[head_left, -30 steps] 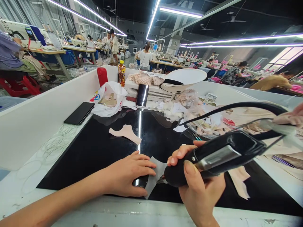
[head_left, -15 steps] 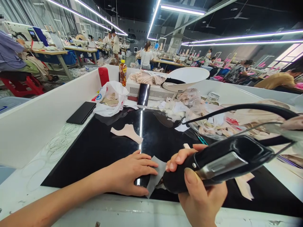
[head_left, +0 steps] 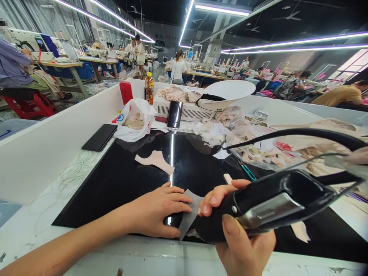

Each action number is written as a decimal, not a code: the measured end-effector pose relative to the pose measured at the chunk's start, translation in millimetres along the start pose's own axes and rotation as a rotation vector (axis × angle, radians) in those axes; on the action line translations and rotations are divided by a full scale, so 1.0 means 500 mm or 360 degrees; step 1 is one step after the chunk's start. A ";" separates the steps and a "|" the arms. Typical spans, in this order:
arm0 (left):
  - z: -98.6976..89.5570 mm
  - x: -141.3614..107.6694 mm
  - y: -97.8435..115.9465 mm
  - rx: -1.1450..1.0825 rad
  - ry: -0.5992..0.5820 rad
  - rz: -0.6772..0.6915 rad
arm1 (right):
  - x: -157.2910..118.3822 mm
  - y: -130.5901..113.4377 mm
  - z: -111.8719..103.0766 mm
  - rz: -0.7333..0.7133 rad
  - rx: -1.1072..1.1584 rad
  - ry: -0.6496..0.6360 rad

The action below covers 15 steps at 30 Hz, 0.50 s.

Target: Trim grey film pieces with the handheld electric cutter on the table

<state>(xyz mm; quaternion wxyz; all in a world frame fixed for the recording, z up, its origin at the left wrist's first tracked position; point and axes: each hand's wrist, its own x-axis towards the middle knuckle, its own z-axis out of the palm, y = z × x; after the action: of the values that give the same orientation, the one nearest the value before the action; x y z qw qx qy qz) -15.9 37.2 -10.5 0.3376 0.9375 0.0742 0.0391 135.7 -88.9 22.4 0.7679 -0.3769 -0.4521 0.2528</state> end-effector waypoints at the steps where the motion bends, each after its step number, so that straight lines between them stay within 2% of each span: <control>1: -0.001 -0.001 0.000 0.0000 -0.0006 0.0004 | 0.005 -0.002 -0.004 -0.0007 -0.0010 0.0031; 4: -0.001 -0.001 0.003 -0.0006 0.0030 0.0065 | 0.031 -0.011 -0.021 -0.0066 -0.0099 0.0242; 8: 0.010 0.008 0.013 -0.0042 0.0197 0.0113 | 0.071 -0.015 -0.045 -0.0195 -0.0189 0.0528; 10: 0.018 0.016 0.019 -0.0013 0.0194 0.0060 | 0.081 -0.009 -0.054 -0.0209 -0.0190 0.0575; 15: 0.031 0.030 0.029 0.0115 0.0022 -0.0075 | 0.074 0.010 -0.059 -0.0128 -0.0204 0.0549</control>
<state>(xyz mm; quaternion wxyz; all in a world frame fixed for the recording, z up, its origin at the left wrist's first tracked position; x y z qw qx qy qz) 2.3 18.8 -13.0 0.3037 0.9469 0.1000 0.0350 178.6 -69.3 27.7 0.8180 -0.4444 -0.3435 0.1240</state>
